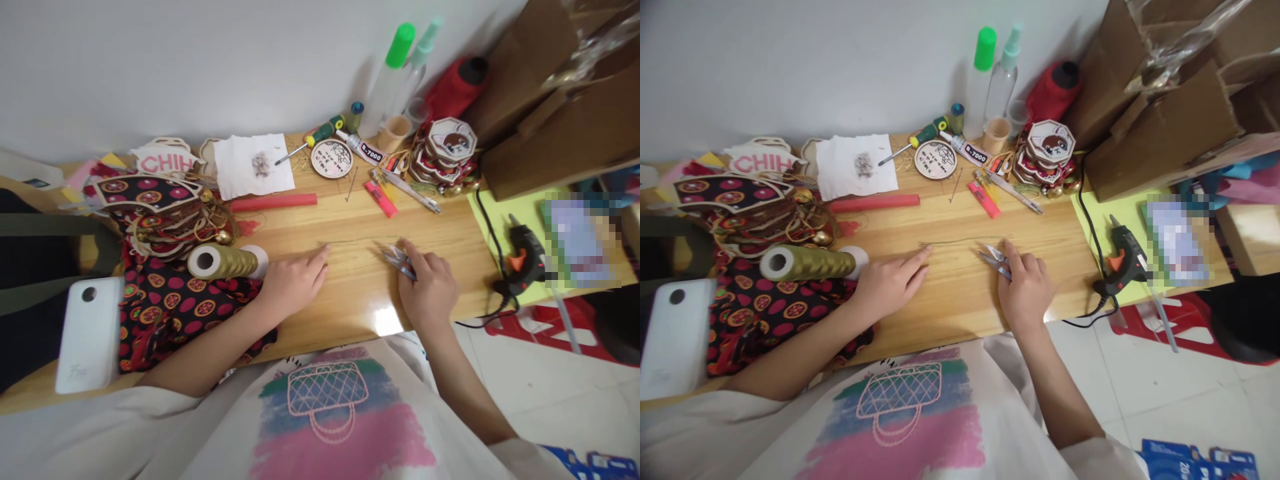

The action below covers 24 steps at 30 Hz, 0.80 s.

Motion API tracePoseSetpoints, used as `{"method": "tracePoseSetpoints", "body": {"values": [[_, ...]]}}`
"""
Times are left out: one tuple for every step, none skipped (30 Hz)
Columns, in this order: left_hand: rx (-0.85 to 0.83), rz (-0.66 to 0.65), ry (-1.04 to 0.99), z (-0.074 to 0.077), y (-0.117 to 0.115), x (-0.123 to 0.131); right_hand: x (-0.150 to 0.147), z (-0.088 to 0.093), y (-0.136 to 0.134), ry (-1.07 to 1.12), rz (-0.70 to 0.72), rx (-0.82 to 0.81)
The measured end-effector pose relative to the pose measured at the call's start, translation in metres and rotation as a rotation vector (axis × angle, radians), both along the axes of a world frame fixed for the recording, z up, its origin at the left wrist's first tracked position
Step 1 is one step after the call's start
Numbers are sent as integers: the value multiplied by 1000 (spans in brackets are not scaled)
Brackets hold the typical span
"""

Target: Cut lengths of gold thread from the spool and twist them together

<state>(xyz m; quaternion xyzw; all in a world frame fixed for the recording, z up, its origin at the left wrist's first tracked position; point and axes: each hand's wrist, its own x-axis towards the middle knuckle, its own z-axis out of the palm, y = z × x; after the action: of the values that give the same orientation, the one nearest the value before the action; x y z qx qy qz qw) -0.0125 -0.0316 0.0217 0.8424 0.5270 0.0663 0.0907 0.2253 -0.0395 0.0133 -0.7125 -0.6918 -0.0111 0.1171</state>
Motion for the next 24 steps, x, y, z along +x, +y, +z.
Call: {"method": "tracePoseSetpoints", "body": {"values": [[-9, 2, -6, 0, 0, 0, 0, 0, 0, -5, 1, -5], [-14, 5, -10, 0, 0, 0, 0, -1, 0, -7, 2, -14], [-16, 7, -10, 0, 0, 0, 0, 0, 1, -8, 4, -23], [-15, 8, -8, 0, 0, 0, 0, 0, 1, -7, 6, -31], [-13, 7, -6, 0, 0, 0, 0, 0, 1, -6, 9, -37], [-12, 8, -5, 0, -1, 0, 0, 0, 2, -5, 10, -40], [-12, 11, -7, 0, -1, 0, 0, 0, 2, -4, 12, -40], [-15, 13, -11, 0, -1, 0, 0, 0, 2, -5, 14, -38], [-16, 16, -14, 0, -1, 0, 0, 0, 2, -9, 16, -35], [-14, 19, -12, 0, -1, 1, 0, 0, 2, -15, 18, -34], [-7, 20, -6, 0, 0, 1, 0, 0, 2, -22, 20, -33], [1, 20, 4, 0, 0, 1, 0, -1, 3, -30, 22, -36], [8, 18, 16, 0, 0, 1, 0, 0, 3, -36, 24, -40], [12, 18, 28, 0, 0, 1, -1, 0, 4, -42, 25, -46], [12, 18, 37, 0, 0, 1, -1, 0, 4, -47, 27, -52], [9, 18, 42, 0, 0, 1, -1, 0, 4, -51, 30, -57], [4, 19, 43, 0, -1, 1, -1, 1, 4, -56, 32, -61], [-1, 19, 40, 0, -1, 1, -2, 1, 5, -60, 30, -64], [-5, 21, 38, 0, 0, 1, -2, 2, 5, -62, 24, -66], [-6, 22, 38, 0, 0, 1, -3, 2, 5, -64, 17, -69], [-5, 23, 41, 0, 0, 1, -3, 2, 6, -66, 12, -74], [-3, 24, 46, 0, 0, 2, -4, 2, 6, -67, 9, -78], [0, 24, 52, 0, 0, 2, -4, 2, 7, -69, 11, -82], [3, 25, 58, 0, 0, 2, -4, 2, 7, -71, 17, -84]]}}
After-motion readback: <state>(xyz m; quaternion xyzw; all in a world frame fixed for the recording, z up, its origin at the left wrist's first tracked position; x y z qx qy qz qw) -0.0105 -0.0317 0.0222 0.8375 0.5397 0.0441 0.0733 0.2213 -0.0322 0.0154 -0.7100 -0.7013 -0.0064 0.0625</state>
